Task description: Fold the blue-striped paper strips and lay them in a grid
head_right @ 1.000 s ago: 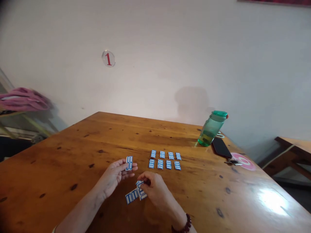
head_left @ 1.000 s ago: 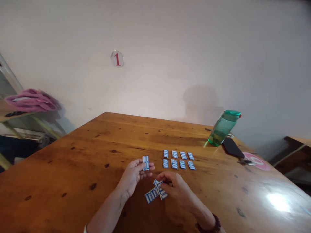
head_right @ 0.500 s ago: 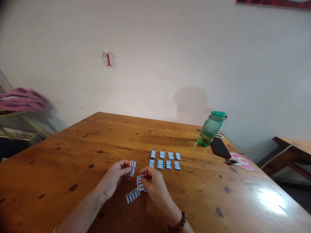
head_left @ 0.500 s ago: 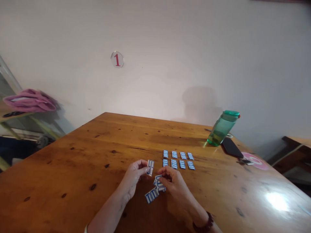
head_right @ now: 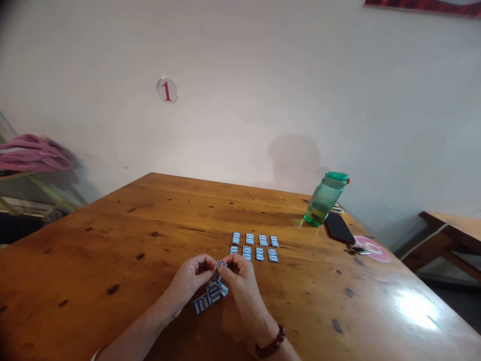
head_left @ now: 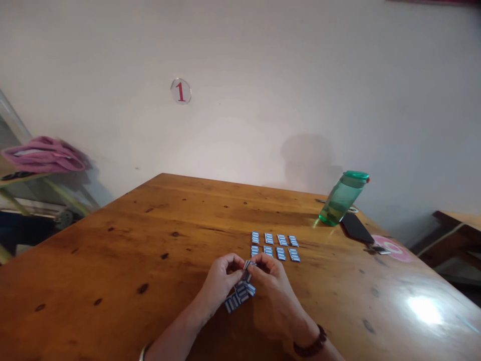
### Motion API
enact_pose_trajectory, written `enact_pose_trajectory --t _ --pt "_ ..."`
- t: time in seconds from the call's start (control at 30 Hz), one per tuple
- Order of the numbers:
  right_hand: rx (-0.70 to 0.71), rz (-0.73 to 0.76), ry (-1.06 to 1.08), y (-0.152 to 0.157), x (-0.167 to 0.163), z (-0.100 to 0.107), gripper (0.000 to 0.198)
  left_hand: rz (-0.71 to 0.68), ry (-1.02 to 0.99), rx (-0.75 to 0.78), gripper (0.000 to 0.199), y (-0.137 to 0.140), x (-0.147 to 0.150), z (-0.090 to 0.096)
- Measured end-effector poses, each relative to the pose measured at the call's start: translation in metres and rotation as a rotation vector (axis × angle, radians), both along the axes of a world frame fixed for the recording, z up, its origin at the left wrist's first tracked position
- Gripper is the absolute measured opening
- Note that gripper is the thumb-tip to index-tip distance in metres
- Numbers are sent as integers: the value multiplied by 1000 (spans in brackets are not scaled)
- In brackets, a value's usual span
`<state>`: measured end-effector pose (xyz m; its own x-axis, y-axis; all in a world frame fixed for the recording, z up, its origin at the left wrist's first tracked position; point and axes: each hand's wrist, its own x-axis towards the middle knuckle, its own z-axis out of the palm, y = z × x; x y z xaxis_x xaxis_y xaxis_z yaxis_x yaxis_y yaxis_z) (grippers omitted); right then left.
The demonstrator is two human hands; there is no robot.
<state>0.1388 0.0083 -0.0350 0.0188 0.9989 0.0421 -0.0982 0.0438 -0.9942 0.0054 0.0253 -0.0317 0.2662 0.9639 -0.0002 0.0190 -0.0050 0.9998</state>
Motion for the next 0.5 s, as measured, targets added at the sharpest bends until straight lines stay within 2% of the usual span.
enact_pose_trajectory --t 0.07,0.17,0.27,0.33,0.5 --pt "14 -72 52 1 3 2 23 -3 171 74 2 0 -5 -1" --pt "25 -155 83 2 10 4 24 -37 574 189 3 -2 -16 -4" --pt "24 -150 84 3 14 5 25 -95 827 318 12 -6 -21 -8" --pt "22 -127 77 2 13 6 25 -132 879 368 13 -9 -20 -9" --pt "6 -58 63 -1 10 10 26 -169 883 355 7 -12 -17 -6"
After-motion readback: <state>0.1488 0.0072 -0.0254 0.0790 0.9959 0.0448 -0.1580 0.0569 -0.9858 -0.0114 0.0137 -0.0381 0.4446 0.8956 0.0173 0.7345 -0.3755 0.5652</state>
